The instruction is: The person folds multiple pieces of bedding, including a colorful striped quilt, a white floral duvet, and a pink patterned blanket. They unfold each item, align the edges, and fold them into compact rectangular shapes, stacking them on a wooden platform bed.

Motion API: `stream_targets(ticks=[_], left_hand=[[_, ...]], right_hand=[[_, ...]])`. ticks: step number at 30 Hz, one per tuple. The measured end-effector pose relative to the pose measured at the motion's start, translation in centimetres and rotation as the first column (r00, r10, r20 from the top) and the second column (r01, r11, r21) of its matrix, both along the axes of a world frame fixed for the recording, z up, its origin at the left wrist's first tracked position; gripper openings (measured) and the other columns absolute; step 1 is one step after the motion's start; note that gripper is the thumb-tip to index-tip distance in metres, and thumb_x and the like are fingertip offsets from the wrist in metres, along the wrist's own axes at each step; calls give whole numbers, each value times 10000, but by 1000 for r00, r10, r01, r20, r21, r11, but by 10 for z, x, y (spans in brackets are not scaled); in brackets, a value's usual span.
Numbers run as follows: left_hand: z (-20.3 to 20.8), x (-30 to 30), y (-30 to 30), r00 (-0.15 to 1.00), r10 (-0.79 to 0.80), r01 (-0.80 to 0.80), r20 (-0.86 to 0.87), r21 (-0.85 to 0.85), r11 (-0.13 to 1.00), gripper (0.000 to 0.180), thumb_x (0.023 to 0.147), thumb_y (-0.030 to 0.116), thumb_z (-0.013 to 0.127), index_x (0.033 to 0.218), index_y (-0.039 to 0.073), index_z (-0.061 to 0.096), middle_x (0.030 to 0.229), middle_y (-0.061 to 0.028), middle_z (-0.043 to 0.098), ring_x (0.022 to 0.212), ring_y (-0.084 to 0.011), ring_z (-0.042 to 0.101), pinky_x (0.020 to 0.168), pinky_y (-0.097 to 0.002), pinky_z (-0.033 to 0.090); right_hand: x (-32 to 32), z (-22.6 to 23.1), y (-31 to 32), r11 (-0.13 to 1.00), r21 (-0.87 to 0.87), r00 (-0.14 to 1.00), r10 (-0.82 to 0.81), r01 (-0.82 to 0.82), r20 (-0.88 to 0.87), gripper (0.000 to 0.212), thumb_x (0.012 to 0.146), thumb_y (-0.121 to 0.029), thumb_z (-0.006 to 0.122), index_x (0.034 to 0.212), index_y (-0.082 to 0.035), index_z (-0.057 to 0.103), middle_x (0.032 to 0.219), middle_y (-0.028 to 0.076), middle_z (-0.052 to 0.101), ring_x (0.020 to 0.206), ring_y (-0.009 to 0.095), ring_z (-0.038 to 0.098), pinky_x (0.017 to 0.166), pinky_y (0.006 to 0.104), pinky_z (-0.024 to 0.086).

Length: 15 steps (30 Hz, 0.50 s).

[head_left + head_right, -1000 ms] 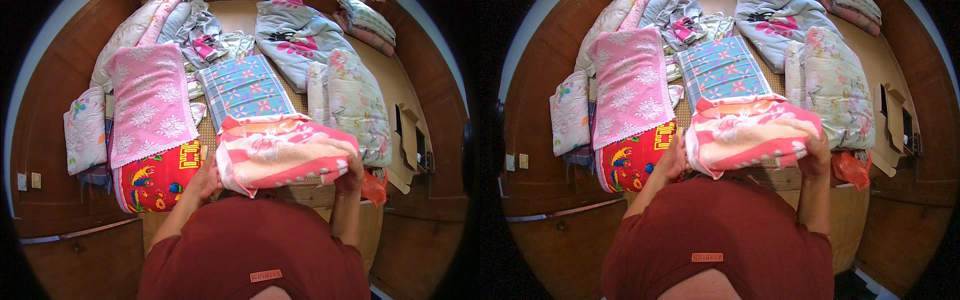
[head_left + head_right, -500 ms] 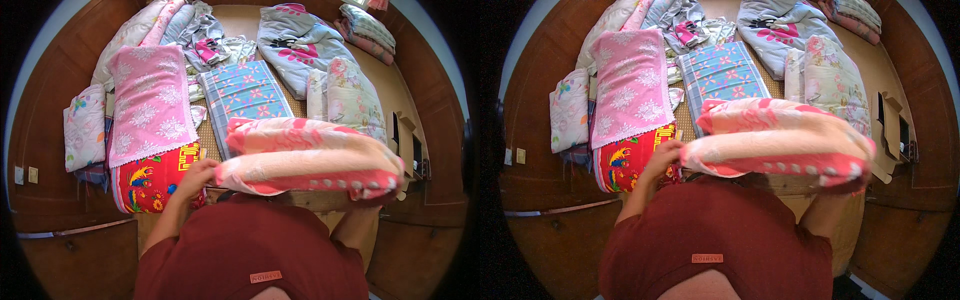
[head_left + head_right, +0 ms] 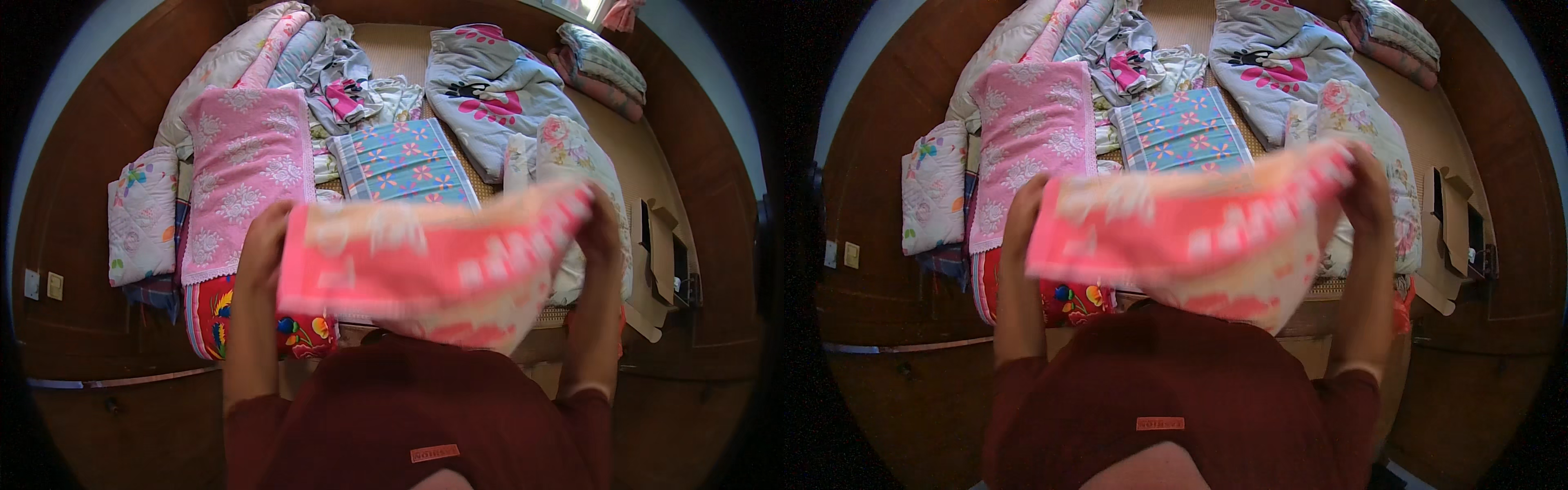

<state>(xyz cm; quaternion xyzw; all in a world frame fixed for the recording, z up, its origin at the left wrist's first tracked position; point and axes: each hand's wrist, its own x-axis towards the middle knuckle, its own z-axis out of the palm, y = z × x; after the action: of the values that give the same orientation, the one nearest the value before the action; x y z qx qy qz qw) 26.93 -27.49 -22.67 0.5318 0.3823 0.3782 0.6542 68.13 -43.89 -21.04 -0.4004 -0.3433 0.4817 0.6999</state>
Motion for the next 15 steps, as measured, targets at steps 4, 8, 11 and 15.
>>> stream_targets(ticks=[4,8,11,15], left_hand=[[-9,18,107,933,-13,60,360,-120,991,237,832,102,477,994,-50,560,1049,-142,584,947,-219,574,860,-340,450],[117,20,134,808,48,-206,587,205,957,224,866,101,471,1049,-17,522,1050,-144,570,974,-227,559,885,-348,446],[149,6,120,768,98,-325,633,254,911,215,875,112,466,1058,14,523,1072,-120,564,1000,-222,545,891,-347,443],[104,7,102,848,92,-247,522,237,940,229,886,130,442,1055,-5,517,1066,-110,566,985,-198,549,878,-325,441]], right_hand=[[18,20,117,998,-39,994,43,-39,98,242,878,-261,487,993,-61,562,949,70,607,840,155,577,773,280,456],[65,133,158,814,427,916,384,-394,114,281,877,-253,481,1035,-33,554,996,96,598,907,200,575,834,348,458],[-7,169,132,852,507,985,52,-128,162,433,872,-327,479,1175,-25,414,1072,91,578,926,237,562,864,361,406],[60,109,142,822,420,923,342,-384,175,283,872,-226,482,1067,-29,540,1046,101,580,966,207,557,886,364,443]])
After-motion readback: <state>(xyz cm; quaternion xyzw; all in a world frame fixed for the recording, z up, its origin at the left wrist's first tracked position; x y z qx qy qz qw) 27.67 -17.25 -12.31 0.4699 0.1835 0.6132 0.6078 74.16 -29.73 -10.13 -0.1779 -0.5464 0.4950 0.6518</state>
